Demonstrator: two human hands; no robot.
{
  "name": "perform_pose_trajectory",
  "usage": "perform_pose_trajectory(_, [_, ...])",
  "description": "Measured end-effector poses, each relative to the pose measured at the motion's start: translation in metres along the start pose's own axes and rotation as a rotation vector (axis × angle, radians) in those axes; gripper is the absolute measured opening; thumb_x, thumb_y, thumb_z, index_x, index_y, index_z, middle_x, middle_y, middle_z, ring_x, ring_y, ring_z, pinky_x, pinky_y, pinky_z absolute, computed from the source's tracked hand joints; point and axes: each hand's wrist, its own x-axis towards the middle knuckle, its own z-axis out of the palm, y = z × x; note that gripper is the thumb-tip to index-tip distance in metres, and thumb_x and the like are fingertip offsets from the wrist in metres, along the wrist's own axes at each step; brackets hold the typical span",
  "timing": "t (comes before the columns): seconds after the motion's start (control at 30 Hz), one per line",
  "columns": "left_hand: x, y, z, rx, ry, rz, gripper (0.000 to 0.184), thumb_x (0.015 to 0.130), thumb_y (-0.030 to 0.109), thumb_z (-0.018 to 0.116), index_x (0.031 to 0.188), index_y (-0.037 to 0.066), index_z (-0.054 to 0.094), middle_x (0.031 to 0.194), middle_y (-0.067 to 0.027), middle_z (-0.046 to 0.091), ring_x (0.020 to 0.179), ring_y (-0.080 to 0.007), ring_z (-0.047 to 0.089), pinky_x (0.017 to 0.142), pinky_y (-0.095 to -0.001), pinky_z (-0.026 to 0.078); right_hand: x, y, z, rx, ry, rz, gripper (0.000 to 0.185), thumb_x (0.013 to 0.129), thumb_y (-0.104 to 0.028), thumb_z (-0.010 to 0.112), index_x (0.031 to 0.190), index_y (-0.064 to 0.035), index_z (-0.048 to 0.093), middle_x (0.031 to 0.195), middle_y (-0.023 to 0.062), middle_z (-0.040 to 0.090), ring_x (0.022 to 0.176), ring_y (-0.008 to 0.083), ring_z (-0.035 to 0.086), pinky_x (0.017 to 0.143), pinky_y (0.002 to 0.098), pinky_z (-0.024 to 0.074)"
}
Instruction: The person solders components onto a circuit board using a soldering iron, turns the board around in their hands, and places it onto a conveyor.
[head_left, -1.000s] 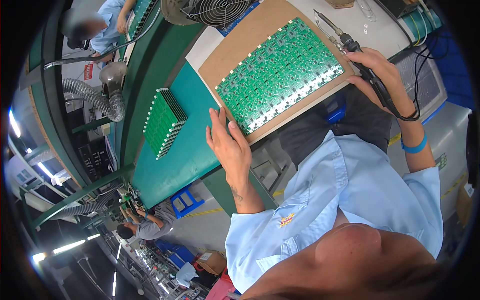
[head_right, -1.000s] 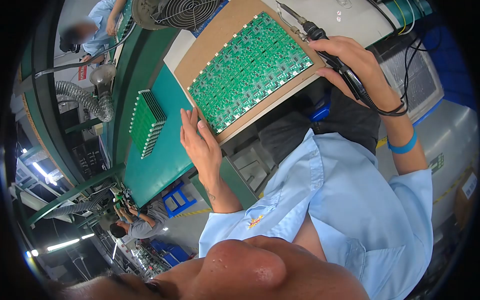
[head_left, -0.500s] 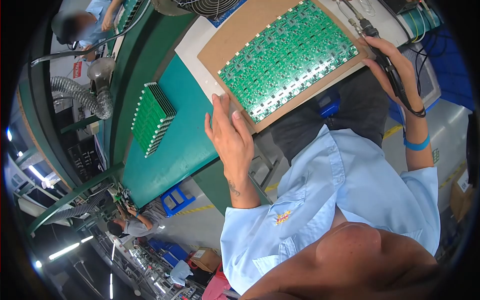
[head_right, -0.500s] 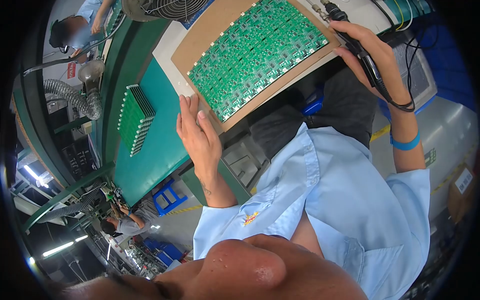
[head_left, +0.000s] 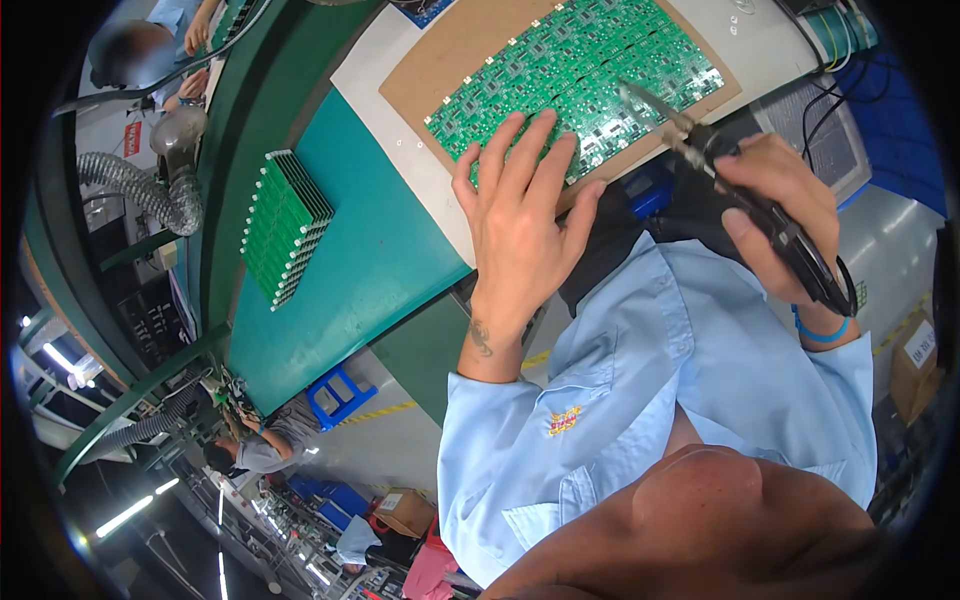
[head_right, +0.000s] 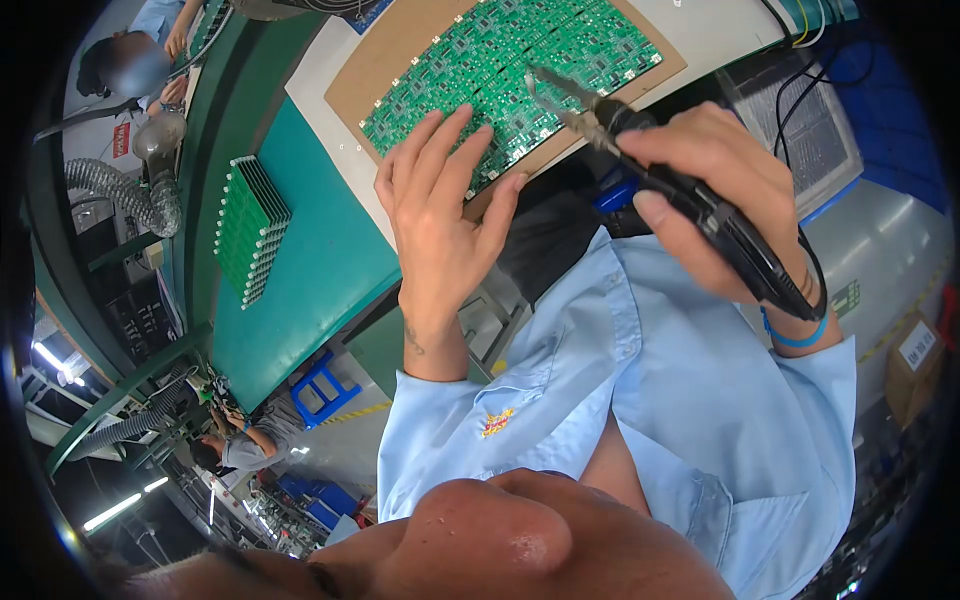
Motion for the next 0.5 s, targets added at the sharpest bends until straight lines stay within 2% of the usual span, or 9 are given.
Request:
perform_pose_trajectory(0.2, [0.007, 0.003, 0.001, -0.051, -0.045, -0.015, 0.032, 0.089, 0.019, 0.085, 0.119, 0.010, 0.080, 0.142, -0.0050, 0.072, 0.142, -0.0310, 0.060, 0.121, -0.0569, 0.035, -0.007, -0.022, 0.011, 0.032, -0.069, 0.059, 0.041, 0.077, -0.004, 0.079, 0.118, 0.0032, 0.076, 0.087, 0.0106, 0.070, 0.074, 0.0240, 0.060, 0.070, 0.0318, 0.0496])
perform_pose_trajectory(0.5, [0.012, 0.002, 0.006, -0.056, -0.037, 0.013, 0.023, 0.091, 0.016, 0.084, 0.113, 0.011, 0.084, 0.137, -0.0041, 0.075, 0.136, -0.0296, 0.065, 0.122, -0.0578, 0.035, -0.008, -0.024, 0.014, 0.016, -0.079, 0.082, 0.040, 0.077, -0.004, 0.080, 0.116, 0.0034, 0.077, 0.084, 0.0102, 0.069, 0.070, 0.0238, 0.057, 0.067, 0.0326, 0.0487])
